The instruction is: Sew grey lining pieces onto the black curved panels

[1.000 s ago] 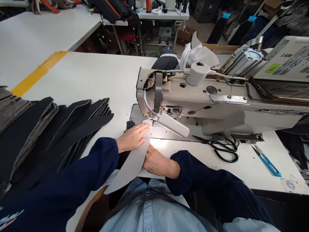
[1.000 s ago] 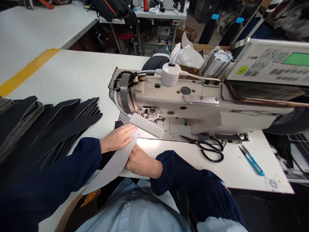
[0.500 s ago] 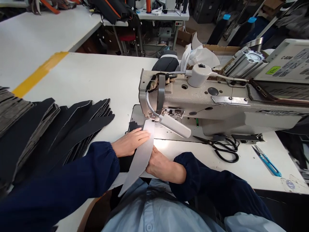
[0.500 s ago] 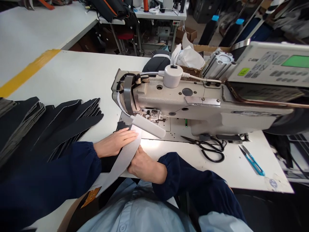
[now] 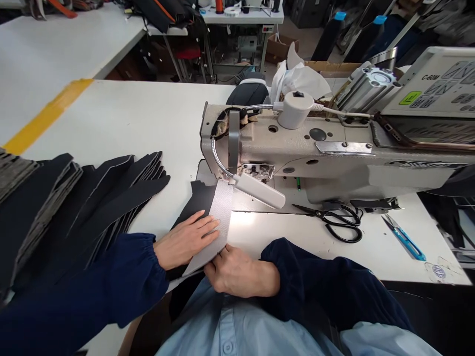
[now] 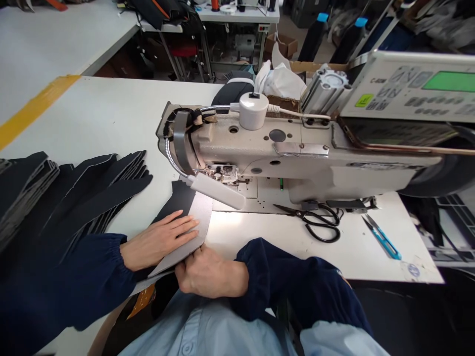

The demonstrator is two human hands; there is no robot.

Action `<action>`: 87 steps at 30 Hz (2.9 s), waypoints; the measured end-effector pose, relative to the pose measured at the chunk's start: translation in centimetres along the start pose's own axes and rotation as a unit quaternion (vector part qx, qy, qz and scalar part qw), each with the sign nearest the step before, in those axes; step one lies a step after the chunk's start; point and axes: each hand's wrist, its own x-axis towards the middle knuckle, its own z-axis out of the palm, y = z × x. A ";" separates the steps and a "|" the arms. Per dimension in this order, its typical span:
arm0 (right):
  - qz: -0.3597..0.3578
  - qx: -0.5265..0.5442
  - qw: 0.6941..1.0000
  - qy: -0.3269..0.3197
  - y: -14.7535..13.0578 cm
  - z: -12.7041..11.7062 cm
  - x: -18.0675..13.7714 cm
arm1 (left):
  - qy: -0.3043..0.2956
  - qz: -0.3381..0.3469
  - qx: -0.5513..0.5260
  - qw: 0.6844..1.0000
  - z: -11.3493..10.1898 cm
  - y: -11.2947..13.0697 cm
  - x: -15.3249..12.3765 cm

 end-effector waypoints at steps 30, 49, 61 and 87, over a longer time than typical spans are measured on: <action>0.131 0.040 0.990 0.020 6.6 2.7 0.9 | 0.006 0.000 -0.023 1.000 -2.4 -4.6 4.2; 0.153 -0.010 0.988 0.027 7.1 4.0 1.4 | 0.028 -0.126 0.052 0.990 -1.5 -4.0 6.7; 0.130 0.021 0.990 0.043 5.1 3.8 1.6 | 0.022 -0.090 0.056 0.994 -0.5 -4.5 7.3; 0.201 -0.033 0.968 0.145 8.7 6.8 1.7 | 0.236 -0.054 0.025 0.970 2.6 -7.0 8.2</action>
